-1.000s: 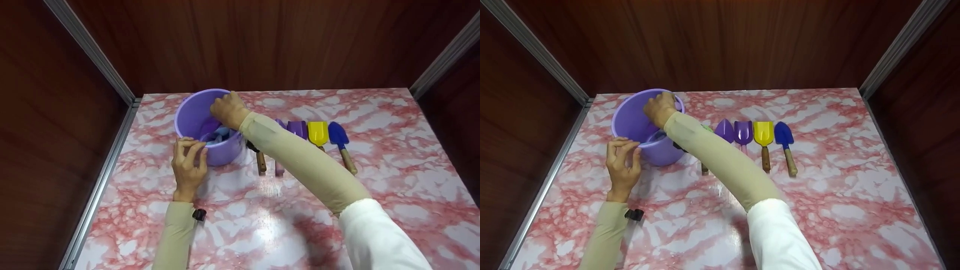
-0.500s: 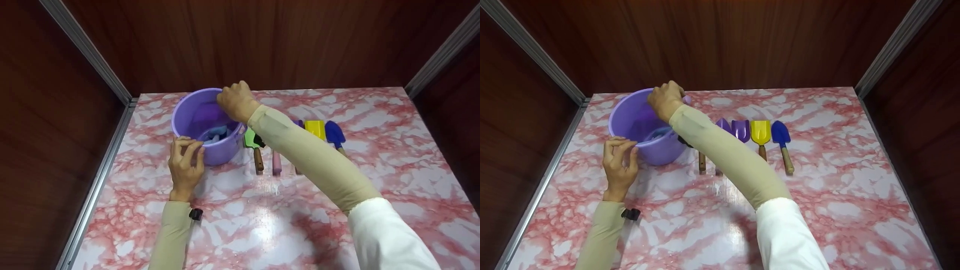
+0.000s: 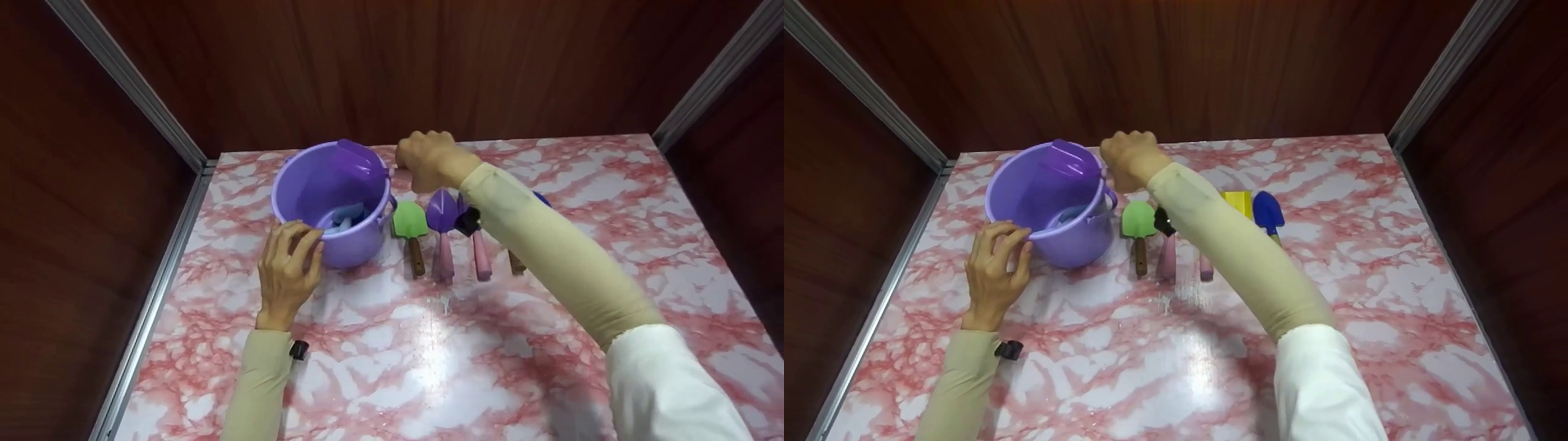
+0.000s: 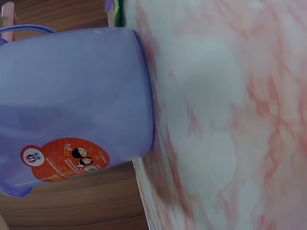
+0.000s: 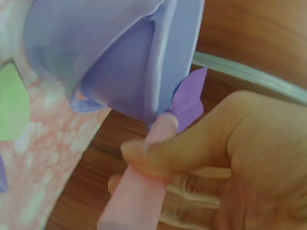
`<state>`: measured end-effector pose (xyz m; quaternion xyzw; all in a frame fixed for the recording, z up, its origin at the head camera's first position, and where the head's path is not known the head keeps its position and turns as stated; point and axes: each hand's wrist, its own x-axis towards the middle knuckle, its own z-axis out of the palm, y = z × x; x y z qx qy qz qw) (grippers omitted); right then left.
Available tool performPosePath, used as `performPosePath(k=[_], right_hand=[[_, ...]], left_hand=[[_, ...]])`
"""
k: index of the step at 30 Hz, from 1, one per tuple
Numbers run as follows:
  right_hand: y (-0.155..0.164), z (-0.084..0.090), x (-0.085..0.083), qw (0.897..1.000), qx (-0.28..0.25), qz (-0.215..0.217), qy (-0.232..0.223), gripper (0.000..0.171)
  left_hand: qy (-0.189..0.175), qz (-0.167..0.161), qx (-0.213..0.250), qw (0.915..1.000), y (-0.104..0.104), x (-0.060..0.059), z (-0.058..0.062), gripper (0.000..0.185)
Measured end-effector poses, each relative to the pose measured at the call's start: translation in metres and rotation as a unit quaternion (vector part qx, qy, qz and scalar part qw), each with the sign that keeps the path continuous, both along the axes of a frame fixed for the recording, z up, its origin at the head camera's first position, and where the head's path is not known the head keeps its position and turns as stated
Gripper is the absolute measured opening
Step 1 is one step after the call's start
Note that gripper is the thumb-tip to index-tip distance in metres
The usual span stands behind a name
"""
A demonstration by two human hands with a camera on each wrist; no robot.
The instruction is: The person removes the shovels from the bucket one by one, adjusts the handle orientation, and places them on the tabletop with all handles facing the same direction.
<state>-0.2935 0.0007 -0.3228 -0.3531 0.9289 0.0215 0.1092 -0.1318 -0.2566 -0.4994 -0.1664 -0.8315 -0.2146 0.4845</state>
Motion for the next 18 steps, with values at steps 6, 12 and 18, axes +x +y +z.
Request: performPosePath(k=[6, 12, 18], right_hand=[[0.039, -0.007, -0.002, 0.992, -0.101, -0.011, -0.077, 0.022], [0.086, -0.017, -0.005, 0.973, -0.162, -0.063, -0.153, 0.033], [0.133, -0.036, -0.005, 0.955, -0.189, -0.122, -0.195, 0.039]], left_hand=[[-0.003, -0.002, -0.004, 1.0000, -0.003, -0.002, 0.000, 0.018], [-0.008, -0.008, -0.007, 0.9999, -0.004, -0.002, 0.001, 0.017], [-0.009, -0.009, 0.012, 0.9998, -0.004, 0.001, 0.003, 0.016]])
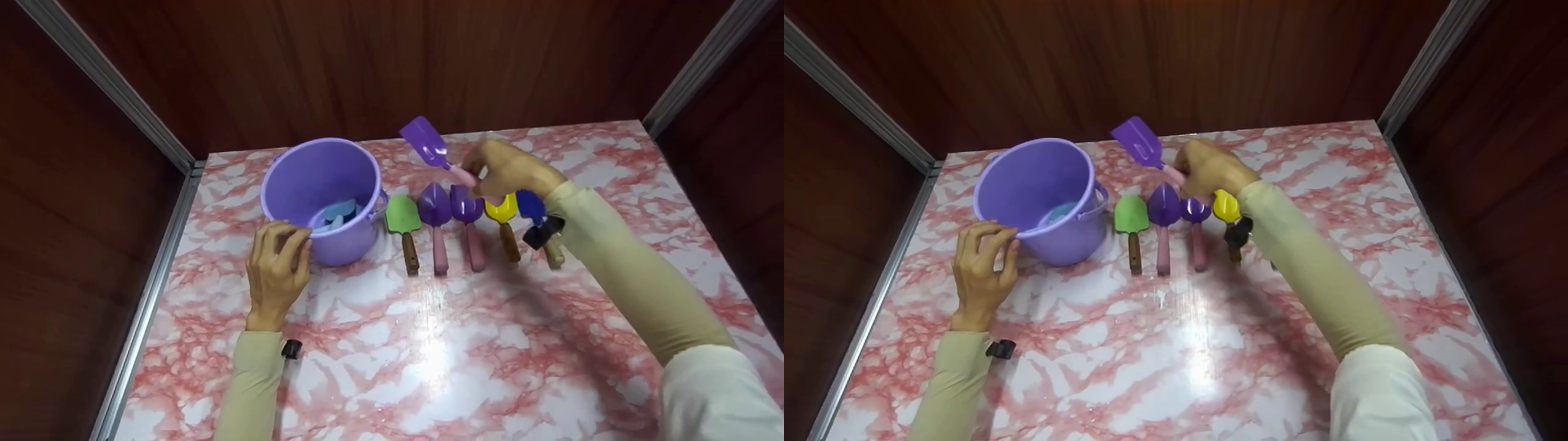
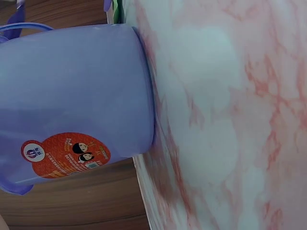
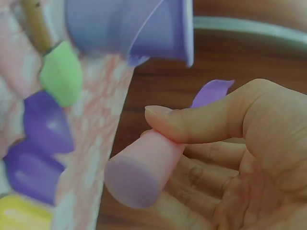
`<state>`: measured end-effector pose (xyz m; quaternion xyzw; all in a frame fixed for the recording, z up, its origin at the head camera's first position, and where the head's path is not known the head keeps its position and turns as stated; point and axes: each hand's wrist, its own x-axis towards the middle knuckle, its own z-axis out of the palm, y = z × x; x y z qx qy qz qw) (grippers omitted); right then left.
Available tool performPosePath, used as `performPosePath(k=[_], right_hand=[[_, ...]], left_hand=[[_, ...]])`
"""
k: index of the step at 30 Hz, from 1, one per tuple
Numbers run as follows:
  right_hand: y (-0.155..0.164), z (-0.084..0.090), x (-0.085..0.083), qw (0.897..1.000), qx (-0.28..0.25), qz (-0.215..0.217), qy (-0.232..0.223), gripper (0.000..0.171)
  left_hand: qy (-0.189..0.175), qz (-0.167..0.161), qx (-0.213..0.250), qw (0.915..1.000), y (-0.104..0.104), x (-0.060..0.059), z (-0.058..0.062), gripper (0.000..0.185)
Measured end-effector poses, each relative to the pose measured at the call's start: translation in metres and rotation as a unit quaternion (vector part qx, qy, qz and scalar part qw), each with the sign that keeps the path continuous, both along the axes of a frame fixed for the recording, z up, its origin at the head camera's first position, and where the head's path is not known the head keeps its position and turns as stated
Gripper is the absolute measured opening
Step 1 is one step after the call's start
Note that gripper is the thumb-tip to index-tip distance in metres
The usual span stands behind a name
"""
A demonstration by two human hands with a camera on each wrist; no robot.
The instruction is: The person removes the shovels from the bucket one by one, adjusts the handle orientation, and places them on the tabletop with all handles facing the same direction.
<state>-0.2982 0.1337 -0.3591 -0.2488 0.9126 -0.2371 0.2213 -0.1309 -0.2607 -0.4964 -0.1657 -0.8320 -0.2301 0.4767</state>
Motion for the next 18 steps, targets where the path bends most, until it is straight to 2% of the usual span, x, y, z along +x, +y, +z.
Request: performPosePath(k=[8, 13, 18], right_hand=[[0.051, -0.034, 0.006, 0.998, -0.027, -0.059, 0.007, 0.038], [0.083, -0.052, 0.012, 0.994, -0.050, -0.099, -0.024, 0.041], [0.115, -0.066, 0.014, 0.984, -0.060, -0.152, -0.073, 0.049]], left_hand=[[-0.002, -0.003, -0.008, 1.0000, -0.002, 0.003, 0.004, 0.015], [0.016, -0.018, -0.027, 0.9994, -0.005, 0.006, 0.009, 0.021], [0.012, -0.035, -0.033, 0.9988, -0.009, 0.008, 0.012, 0.029]])
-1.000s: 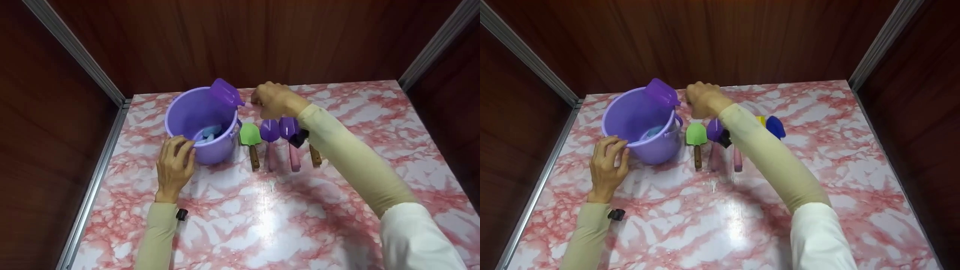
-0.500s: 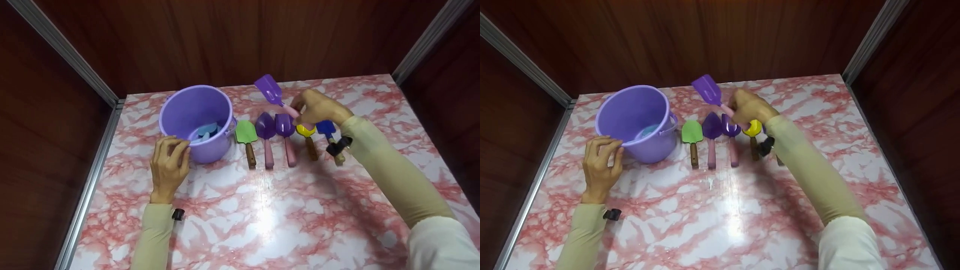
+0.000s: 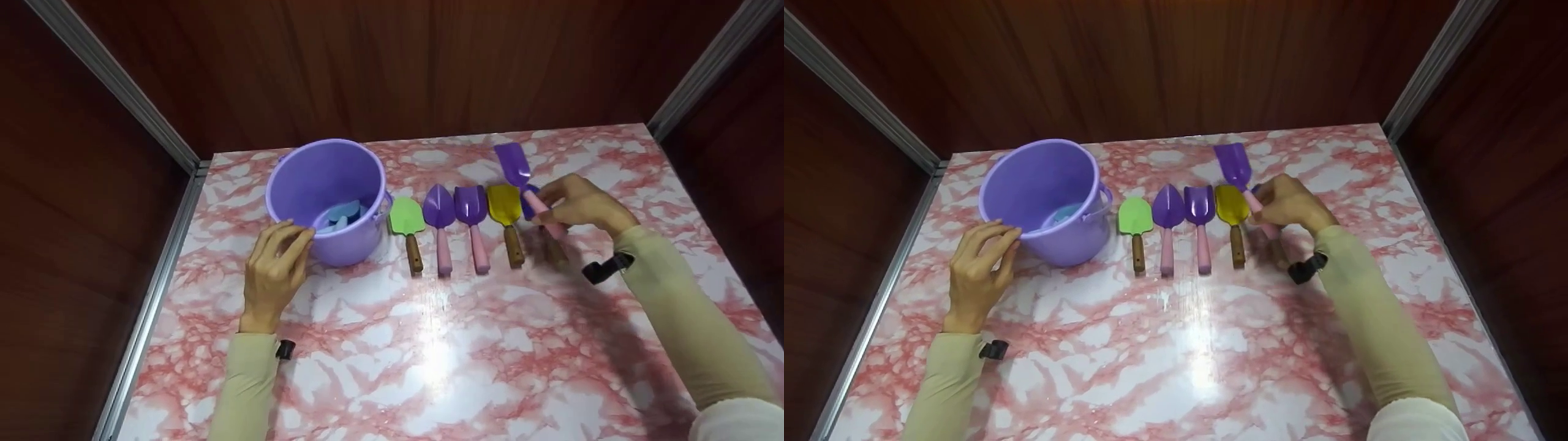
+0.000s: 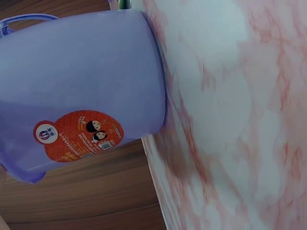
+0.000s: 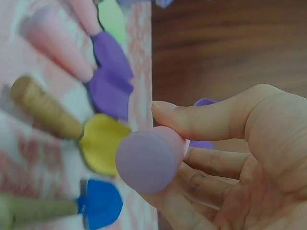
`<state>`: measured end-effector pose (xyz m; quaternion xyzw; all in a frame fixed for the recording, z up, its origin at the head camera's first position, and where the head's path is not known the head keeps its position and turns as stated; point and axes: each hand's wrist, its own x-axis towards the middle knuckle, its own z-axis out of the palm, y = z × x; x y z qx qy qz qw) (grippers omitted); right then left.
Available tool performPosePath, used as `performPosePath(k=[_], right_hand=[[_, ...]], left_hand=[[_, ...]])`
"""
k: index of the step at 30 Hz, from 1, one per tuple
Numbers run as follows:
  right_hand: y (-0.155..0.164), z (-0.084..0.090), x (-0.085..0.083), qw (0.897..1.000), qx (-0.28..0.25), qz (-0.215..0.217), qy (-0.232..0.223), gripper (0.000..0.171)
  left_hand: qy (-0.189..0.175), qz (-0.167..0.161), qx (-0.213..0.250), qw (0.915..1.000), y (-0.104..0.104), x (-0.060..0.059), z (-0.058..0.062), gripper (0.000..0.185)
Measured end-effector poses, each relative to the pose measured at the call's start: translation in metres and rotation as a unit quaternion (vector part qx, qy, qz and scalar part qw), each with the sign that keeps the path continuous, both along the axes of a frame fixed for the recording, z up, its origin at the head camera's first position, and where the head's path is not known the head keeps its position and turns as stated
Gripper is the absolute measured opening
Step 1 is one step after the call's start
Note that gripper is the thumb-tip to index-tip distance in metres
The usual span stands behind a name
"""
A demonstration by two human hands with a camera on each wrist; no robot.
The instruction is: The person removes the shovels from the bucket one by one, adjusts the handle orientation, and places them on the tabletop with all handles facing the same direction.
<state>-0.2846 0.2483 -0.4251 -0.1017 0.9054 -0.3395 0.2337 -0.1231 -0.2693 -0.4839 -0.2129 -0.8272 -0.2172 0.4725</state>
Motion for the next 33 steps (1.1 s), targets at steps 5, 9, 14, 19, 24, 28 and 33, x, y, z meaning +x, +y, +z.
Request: performPosePath(k=[5, 9, 14, 19, 24, 28, 33], right_hand=[[0.026, -0.012, 0.000, 1.000, -0.001, -0.028, -0.012, 0.055], [0.038, -0.019, 0.001, 0.999, 0.003, -0.038, -0.017, 0.059], [0.053, -0.029, 0.008, 0.998, 0.004, -0.048, -0.034, 0.060], [0.069, -0.044, 0.018, 0.998, -0.004, -0.059, -0.036, 0.055], [0.077, -0.055, 0.026, 0.997, -0.008, -0.072, -0.034, 0.050], [0.078, -0.058, 0.030, 0.996, -0.014, -0.081, -0.033, 0.045], [0.080, -0.062, 0.031, 0.996, -0.007, -0.085, -0.031, 0.044]], left_hand=[[0.008, -0.006, 0.008, 0.9999, 0.000, -0.001, -0.001, 0.031], [0.015, 0.002, -0.007, 0.9999, -0.003, 0.001, -0.001, 0.027], [0.028, -0.002, -0.050, 0.9983, -0.006, -0.002, 0.000, 0.023], [0.026, -0.014, -0.097, 0.9948, -0.010, -0.006, 0.006, 0.024], [0.015, -0.011, -0.128, 0.9916, -0.013, -0.006, 0.009, 0.024], [0.014, -0.008, -0.126, 0.9919, -0.014, -0.007, 0.009, 0.027], [0.019, -0.002, -0.108, 0.9940, -0.012, -0.009, 0.005, 0.031]])
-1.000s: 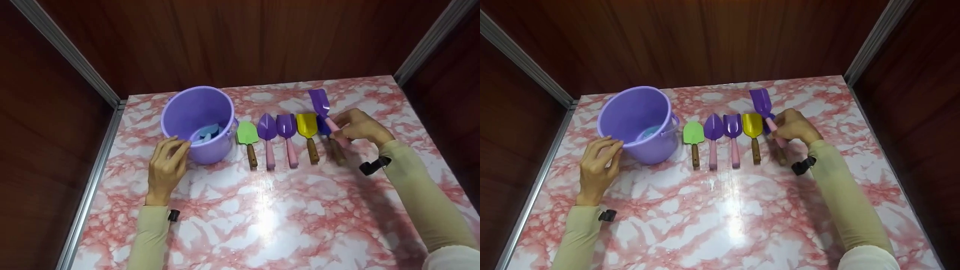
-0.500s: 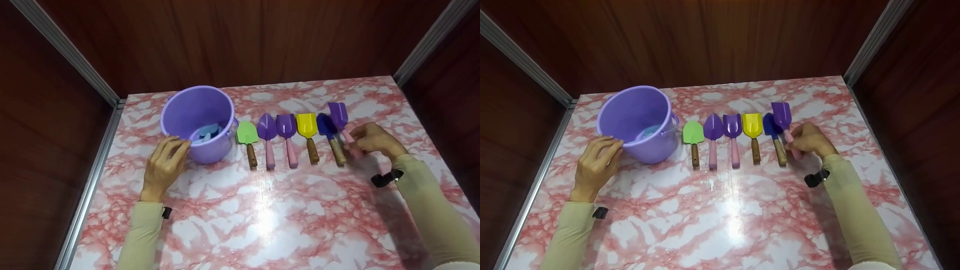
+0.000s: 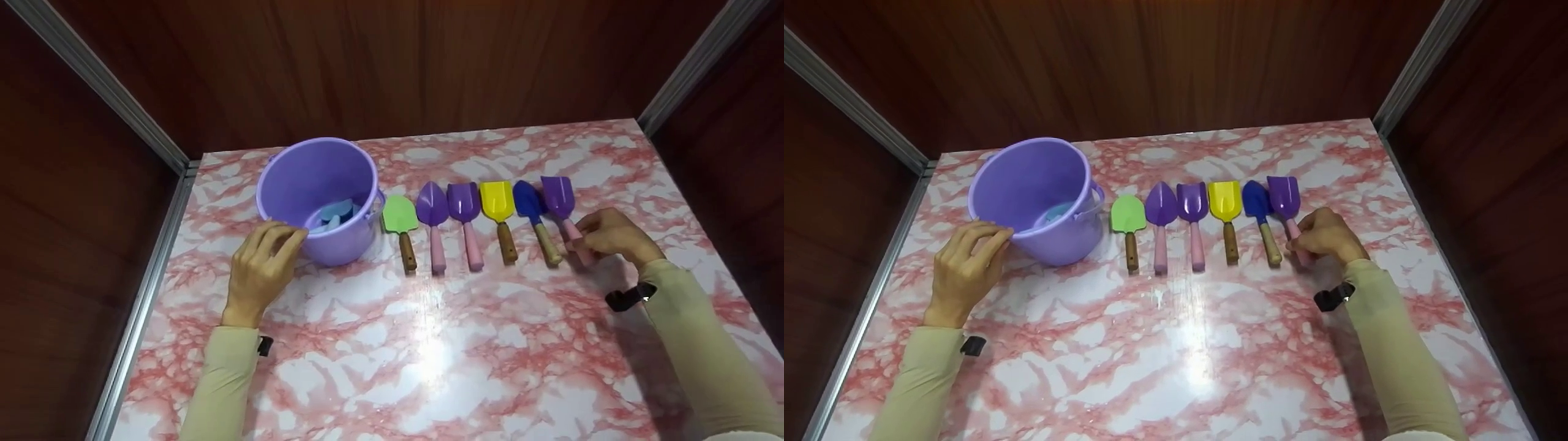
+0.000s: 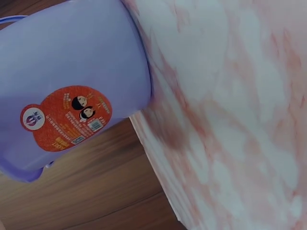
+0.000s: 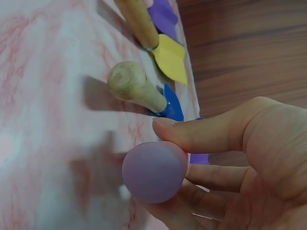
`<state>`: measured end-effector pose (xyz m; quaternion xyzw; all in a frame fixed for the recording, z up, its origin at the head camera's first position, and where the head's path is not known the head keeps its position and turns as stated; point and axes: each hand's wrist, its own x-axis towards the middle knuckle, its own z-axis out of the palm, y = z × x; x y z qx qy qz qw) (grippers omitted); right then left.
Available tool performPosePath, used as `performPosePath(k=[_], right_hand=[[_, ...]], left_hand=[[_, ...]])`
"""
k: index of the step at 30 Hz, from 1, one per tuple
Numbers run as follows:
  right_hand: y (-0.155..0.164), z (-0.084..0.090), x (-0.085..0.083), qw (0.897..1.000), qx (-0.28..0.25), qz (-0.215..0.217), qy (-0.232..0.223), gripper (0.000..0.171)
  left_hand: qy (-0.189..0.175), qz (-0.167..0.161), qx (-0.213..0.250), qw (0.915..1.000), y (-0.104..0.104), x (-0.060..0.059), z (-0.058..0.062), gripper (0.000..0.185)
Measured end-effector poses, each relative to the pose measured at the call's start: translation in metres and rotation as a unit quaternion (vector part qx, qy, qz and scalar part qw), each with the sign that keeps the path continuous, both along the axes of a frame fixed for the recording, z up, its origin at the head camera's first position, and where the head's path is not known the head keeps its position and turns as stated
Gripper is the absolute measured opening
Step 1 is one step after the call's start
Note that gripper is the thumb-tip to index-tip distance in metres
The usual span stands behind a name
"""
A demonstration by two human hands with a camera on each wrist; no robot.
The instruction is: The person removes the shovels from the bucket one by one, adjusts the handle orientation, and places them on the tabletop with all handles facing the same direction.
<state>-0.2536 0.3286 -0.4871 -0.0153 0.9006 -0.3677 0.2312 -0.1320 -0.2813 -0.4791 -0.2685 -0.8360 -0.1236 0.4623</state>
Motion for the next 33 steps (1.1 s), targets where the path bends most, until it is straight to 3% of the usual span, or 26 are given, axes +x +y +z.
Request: performPosePath(k=[5, 19, 33], right_hand=[[0.002, -0.003, -0.002, 1.000, 0.007, -0.007, -0.012, 0.054], [0.007, -0.007, -0.003, 0.999, 0.037, -0.028, 0.010, 0.064], [0.013, -0.009, -0.002, 0.997, 0.071, -0.005, 0.039, 0.069]], left_hand=[[0.007, 0.005, 0.017, 0.9998, 0.001, -0.001, -0.004, 0.031], [0.005, 0.013, 0.040, 0.9991, 0.005, -0.002, -0.012, 0.027], [0.024, 0.004, 0.068, 0.9974, 0.007, -0.005, -0.015, 0.019]])
